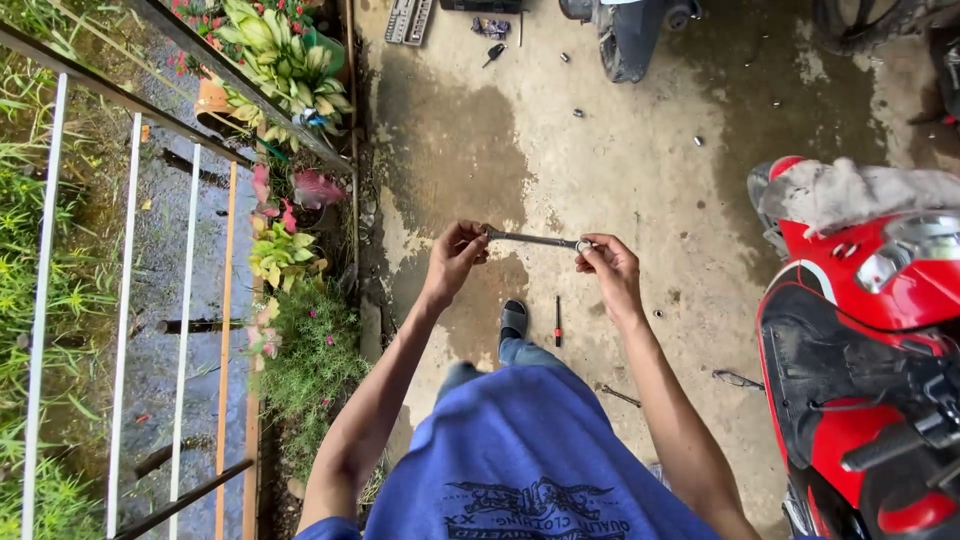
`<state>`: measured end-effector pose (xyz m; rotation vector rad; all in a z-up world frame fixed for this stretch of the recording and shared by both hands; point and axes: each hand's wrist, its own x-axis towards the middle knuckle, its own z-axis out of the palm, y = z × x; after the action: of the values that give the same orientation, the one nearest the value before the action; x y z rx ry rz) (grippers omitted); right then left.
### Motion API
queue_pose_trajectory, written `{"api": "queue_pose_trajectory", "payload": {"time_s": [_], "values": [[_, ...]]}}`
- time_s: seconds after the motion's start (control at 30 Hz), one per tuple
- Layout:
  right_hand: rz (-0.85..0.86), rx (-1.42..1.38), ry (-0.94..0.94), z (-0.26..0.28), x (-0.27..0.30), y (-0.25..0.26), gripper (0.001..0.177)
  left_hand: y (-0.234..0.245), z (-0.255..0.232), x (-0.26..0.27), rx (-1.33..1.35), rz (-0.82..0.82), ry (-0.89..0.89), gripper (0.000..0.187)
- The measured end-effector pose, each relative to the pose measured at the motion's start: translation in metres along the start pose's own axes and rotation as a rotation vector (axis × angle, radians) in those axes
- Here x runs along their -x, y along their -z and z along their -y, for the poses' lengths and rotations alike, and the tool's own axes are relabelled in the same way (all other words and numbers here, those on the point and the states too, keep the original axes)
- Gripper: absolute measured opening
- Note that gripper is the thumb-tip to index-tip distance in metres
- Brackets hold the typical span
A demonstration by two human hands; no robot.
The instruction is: Organizing various hand tools like wrenches and screwdrivers into a plastic toolbox on the ground.
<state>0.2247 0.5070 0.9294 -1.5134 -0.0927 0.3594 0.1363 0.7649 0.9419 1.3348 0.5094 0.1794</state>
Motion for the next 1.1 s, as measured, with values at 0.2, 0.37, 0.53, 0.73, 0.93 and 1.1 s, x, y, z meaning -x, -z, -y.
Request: {"api": "queue_pose_trajectory", "payload": {"time_s": [0.2,0.37,0.53,0.73,0.93,1.1], "values": [[0.025,-0.005,0.015,0.027,-0.091,-0.023,0.024,0.005,-0.045,-0.074,-0.038,0.042,-0.059,0.032],[-0.007,0.000,-0.018,0.030,-0.152,-0.042,0.025,0.019,-0.053,-0.142,-0.071,0.102,-0.048,0.032],[-0.051,0.010,-0.041,0.027,-0.213,-0.070,0.025,0.041,-0.052,-0.223,-0.097,0.154,-0.069,0.030],[-0.118,0.021,-0.046,0.032,-0.294,-0.131,0.025,0.082,-0.085,-0.328,-0.096,0.239,-0.059,0.030],[-0.229,-0.006,-0.069,0.038,-0.378,-0.207,0.024,0.143,-0.125,-0.435,-0.159,0.340,-0.032,0.031],[-0.263,-0.022,-0.051,0.055,-0.435,-0.263,0.025,0.183,-0.154,-0.509,-0.232,0.380,-0.081,0.032]]}}
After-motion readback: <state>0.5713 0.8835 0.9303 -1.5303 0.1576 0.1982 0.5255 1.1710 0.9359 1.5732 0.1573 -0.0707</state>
